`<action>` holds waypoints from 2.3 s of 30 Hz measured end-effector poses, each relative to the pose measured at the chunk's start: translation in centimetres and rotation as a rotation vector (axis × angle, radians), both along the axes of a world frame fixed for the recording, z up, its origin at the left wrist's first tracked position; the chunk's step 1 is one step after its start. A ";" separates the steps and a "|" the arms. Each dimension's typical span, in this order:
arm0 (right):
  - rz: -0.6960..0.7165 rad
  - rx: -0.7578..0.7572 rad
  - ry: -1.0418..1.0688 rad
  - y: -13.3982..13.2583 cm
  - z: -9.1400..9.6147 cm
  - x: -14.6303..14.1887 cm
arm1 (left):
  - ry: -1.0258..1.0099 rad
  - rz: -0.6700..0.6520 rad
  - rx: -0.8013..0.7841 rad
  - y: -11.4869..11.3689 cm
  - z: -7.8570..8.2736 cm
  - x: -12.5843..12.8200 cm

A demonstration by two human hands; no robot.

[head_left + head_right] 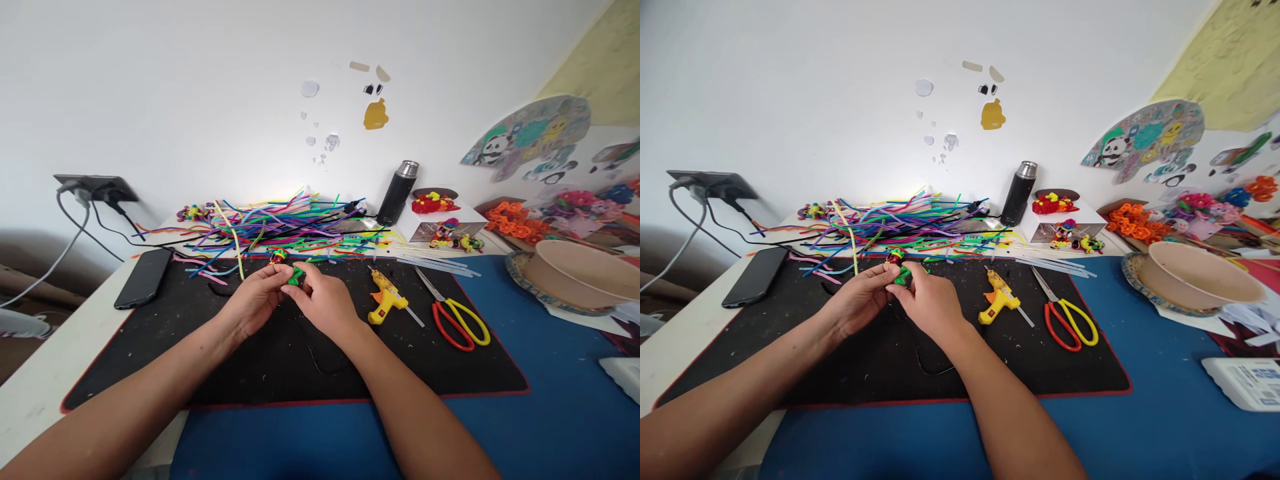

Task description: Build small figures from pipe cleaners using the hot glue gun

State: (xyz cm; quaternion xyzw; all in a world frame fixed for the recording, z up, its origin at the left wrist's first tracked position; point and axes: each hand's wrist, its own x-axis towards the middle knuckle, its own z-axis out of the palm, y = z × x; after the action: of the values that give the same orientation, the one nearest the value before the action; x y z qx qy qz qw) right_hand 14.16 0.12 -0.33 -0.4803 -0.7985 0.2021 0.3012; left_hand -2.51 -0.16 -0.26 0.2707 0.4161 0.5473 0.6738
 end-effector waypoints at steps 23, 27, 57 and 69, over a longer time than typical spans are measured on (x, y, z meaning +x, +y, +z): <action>-0.042 -0.098 0.230 0.3 0.0 0.1 | 0.132 -0.043 0.057 0.4 0.7 -0.4; -0.022 -0.107 0.266 0.3 -0.1 0.1 | 0.198 -0.088 0.134 0.5 0.5 -1.0; 0.147 -0.450 0.594 0.3 0.0 0.2 | 0.494 -0.148 0.305 0.6 2.5 -2.9; 0.153 -0.677 0.830 0.9 0.0 0.1 | 0.503 -0.167 0.329 0.5 2.5 -2.8</action>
State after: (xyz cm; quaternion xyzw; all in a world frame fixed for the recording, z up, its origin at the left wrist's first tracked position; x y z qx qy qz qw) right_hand 14.26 0.99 -0.31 -0.3710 -0.5354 0.6422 0.4041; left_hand -5.29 0.37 2.21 0.5361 0.4519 0.4661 0.5395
